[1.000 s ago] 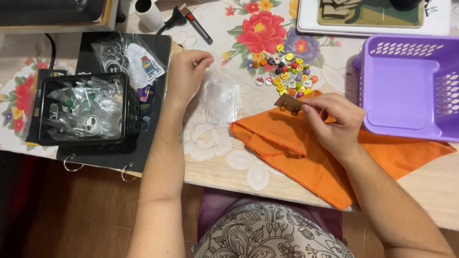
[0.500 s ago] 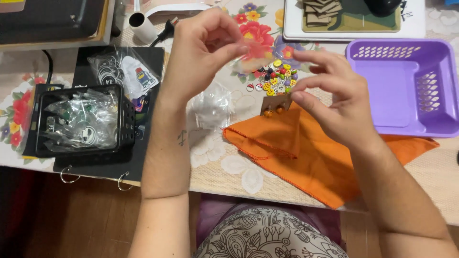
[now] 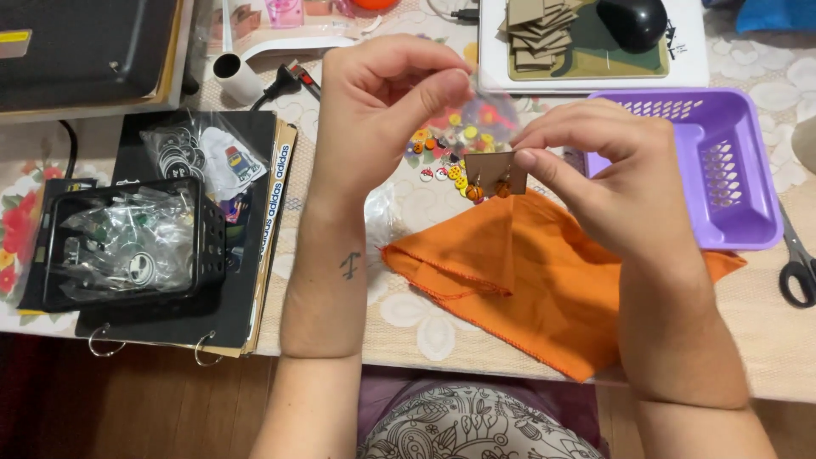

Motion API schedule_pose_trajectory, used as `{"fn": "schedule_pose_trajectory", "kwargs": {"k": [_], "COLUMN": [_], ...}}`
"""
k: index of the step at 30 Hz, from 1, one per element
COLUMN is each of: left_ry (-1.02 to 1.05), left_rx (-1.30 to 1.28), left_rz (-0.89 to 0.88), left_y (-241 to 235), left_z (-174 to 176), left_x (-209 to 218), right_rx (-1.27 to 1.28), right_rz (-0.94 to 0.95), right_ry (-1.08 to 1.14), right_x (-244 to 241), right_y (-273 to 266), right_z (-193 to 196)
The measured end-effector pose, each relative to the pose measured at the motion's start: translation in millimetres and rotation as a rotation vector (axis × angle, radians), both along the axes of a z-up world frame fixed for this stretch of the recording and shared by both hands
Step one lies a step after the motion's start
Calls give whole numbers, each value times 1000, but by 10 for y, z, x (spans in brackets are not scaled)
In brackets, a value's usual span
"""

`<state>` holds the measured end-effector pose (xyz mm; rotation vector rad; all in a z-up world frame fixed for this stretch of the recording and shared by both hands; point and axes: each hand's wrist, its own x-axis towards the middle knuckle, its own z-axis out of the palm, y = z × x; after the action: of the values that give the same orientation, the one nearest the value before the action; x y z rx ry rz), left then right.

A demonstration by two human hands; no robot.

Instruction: The person assembles small pumpkin-shaped earrings by hand, attaching them to earring hooks and placing them on cardboard backing cards. They handle multiple earrings one at a time, securing each to a card and arranging them on the table.

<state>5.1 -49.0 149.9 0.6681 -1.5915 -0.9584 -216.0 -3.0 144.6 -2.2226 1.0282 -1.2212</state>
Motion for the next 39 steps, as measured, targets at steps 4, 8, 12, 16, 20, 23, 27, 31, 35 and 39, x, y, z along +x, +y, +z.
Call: {"fn": "schedule_pose_trajectory", "kwargs": {"k": [4,8,12,16,20,23,27,31,35,39], "left_ry": [127,182,236,476,664,577,555,463,447,461], "left_rx": [113,273,278,300,331,268,268,217,172,87], "left_rz": [-2,-162,-214,-247,-292,-151,-95,-132,-150,-56], "left_y": [-46,-58,-35,-14,26,79,161,217,208,206], "left_z": [-93,-65,-124,-188,-232,-195,-135,-121,-160,-162], "left_x": [-34,26,-35,-152,-288,-333,-341,-349,-375,-418], "right_rx": [-43,-13,30,51,82,69,85,113,21,-108], "right_rz": [-31,-109,-97,-108,-130,-103,-88,-82,-51,-19], "right_ry": [-2,-54,-121,-182,-253,-211,-210,-248,-111,-42], "right_x": [16,-31,-83,-103,-122,-116,-105,-119,-43,-13], "right_y": [8,-19,-35,-37,-6,5,9,13,84,74], "right_z": [3,-27,-60,-108,-116,-80,-65,-56,67,58]}}
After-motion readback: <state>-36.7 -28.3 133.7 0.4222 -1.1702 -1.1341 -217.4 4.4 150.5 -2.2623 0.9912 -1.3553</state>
